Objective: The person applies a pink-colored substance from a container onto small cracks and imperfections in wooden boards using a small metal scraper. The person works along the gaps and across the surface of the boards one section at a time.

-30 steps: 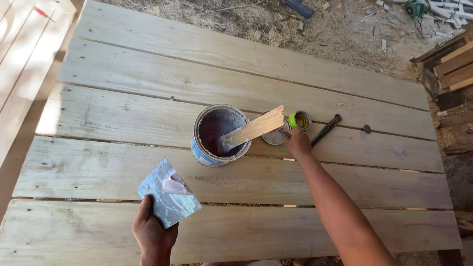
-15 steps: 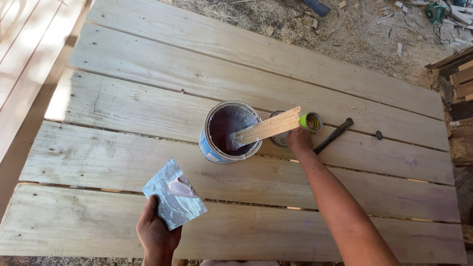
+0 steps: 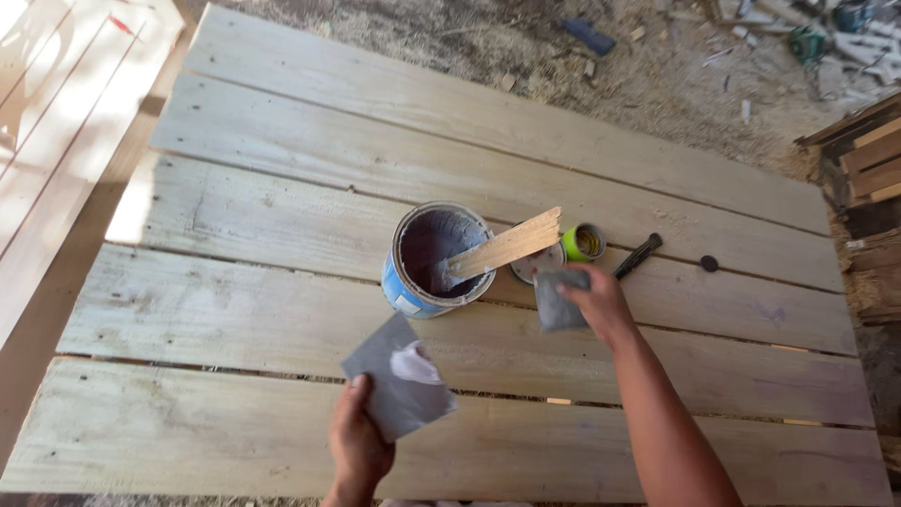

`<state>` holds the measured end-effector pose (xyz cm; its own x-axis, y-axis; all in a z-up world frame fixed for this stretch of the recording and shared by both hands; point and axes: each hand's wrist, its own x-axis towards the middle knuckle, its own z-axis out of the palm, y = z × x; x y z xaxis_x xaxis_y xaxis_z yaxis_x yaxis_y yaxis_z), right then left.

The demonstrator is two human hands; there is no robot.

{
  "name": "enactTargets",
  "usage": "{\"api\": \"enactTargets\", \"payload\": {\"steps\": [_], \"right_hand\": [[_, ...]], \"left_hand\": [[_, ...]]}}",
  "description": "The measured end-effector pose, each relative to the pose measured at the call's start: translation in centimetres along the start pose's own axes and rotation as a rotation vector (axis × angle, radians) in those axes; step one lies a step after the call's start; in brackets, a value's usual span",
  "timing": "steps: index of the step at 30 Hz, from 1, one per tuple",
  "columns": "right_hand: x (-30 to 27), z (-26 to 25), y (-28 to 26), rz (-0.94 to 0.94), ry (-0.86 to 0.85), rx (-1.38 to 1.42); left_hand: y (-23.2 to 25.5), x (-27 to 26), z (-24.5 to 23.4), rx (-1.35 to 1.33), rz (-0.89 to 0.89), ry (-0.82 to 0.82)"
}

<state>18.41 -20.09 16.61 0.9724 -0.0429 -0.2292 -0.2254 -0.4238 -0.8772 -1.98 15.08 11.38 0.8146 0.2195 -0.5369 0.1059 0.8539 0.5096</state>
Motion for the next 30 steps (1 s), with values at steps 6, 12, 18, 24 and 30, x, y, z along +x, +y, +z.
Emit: {"api": "enactTargets", "payload": {"steps": [6, 12, 18, 24, 30], "right_hand": [[-19.0, -1.5, -8.2, -0.577, 0.082, -0.337], [-24.3, -1.8, -10.9, -0.722, 0.338, -0.715], [-27.6, -4.7, -7.3, -0.744, 0.383, -0.849], [-33.8, -7.8, -5.1, -0.788, 0.496, -0.795], [-37.6, -11.6, -1.2, -0.936, 0.735, -0.606]], "left_hand": [[-4.7, -0.8, 6.1, 0.217, 0.066, -0.398], [-5.4, -5.7, 12.1, 0.609, 0.486, -0.894], [-9.3, -8.8, 15.0, 0.617, 0.658, -1.004], [-15.6, -12.5, 16.7, 0.630, 0.978, -1.101], [-20.5, -19.8, 19.4, 0.408, 0.816, -1.295]]}}
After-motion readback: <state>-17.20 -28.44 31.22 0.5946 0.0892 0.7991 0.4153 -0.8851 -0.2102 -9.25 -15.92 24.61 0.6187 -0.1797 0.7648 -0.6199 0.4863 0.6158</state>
